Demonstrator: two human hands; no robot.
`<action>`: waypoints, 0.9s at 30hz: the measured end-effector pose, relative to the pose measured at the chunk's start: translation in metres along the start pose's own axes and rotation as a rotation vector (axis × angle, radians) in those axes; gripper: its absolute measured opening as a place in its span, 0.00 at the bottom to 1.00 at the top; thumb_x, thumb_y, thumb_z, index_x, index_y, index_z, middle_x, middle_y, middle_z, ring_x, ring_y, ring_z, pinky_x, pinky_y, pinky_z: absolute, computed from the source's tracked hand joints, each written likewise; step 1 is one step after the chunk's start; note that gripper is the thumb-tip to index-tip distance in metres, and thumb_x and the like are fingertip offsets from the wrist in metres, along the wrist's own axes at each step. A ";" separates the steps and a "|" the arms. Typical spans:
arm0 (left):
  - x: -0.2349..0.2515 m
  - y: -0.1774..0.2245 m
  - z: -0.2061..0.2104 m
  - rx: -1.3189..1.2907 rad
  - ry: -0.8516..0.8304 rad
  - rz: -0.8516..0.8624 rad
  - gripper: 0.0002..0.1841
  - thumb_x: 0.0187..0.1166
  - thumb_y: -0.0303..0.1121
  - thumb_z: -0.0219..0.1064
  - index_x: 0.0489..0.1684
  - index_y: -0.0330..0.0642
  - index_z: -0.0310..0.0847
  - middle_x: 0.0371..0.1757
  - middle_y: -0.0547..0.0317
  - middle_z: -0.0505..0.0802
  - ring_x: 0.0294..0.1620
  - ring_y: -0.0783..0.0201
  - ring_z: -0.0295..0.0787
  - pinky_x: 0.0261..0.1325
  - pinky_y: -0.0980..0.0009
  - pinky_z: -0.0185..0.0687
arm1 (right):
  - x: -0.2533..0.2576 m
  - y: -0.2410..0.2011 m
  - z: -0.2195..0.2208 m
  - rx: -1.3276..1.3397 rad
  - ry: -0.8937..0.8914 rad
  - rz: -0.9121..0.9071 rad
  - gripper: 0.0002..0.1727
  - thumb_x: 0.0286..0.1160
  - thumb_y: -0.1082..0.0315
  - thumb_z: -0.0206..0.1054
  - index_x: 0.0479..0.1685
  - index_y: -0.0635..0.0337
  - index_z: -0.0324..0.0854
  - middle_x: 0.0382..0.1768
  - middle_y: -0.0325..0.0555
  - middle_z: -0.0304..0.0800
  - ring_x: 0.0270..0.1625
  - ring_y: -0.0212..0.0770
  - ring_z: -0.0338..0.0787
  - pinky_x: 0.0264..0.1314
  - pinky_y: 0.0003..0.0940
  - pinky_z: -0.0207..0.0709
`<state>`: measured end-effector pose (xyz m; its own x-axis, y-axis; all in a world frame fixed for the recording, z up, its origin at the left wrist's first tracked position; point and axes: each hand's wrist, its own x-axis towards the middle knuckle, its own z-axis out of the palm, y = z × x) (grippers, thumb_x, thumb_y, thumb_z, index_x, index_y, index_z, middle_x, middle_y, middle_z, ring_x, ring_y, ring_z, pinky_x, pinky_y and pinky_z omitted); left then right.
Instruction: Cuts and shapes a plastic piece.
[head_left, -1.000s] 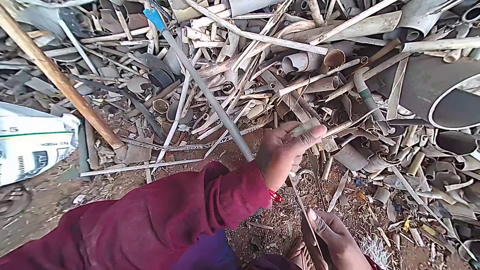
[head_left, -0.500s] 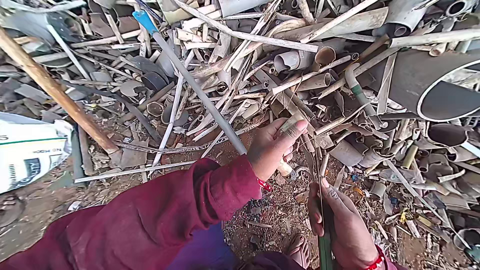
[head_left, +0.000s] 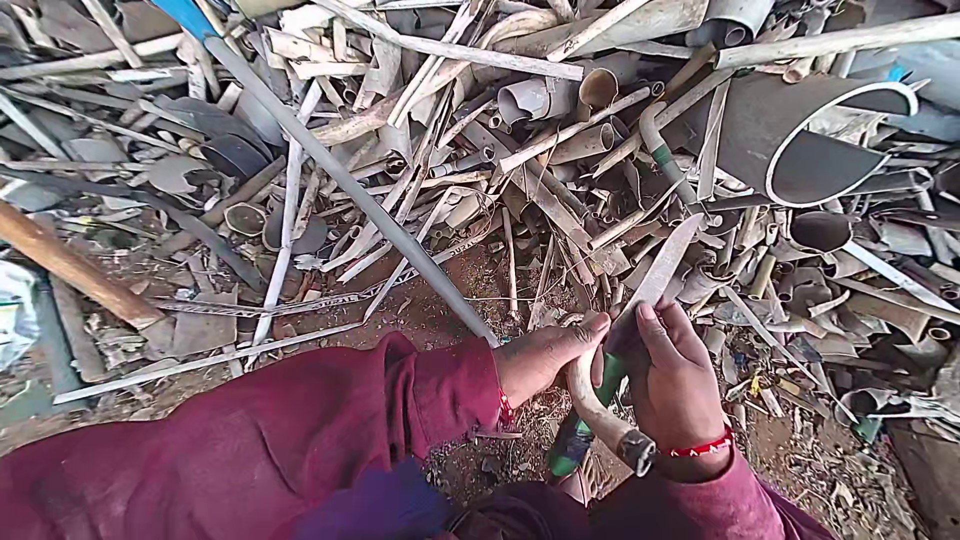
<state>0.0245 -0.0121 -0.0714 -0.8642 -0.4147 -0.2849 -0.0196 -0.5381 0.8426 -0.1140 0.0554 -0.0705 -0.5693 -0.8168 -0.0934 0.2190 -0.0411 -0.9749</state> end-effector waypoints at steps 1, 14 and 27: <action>0.001 0.001 0.000 -0.058 0.020 0.004 0.24 0.95 0.42 0.36 0.26 0.53 0.74 0.24 0.73 0.83 0.32 0.80 0.82 0.46 0.81 0.81 | 0.002 0.000 -0.003 -0.076 -0.027 -0.048 0.09 0.90 0.75 0.48 0.54 0.62 0.74 0.35 0.34 0.89 0.39 0.26 0.92 0.49 0.23 0.89; -0.014 0.027 -0.005 0.208 -0.079 0.006 0.09 0.87 0.39 0.61 0.40 0.46 0.83 0.27 0.77 0.89 0.21 0.86 0.78 0.26 0.88 0.74 | 0.012 -0.010 -0.012 -0.097 0.043 -0.021 0.09 0.89 0.76 0.51 0.42 0.59 0.76 0.24 0.32 0.89 0.23 0.24 0.89 0.32 0.18 0.87; -0.011 0.037 -0.028 0.357 0.493 0.214 0.12 0.86 0.37 0.65 0.34 0.41 0.85 0.19 0.69 0.83 0.18 0.81 0.73 0.25 0.85 0.69 | -0.014 0.005 -0.013 -0.808 -0.552 -0.764 0.19 0.84 0.55 0.64 0.46 0.65 0.88 0.38 0.47 0.93 0.39 0.25 0.88 0.46 0.14 0.80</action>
<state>0.0470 -0.0477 -0.0501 -0.5369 -0.8200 -0.1984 -0.1114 -0.1642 0.9801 -0.1152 0.0744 -0.0769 0.1166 -0.8806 0.4593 -0.6843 -0.4064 -0.6055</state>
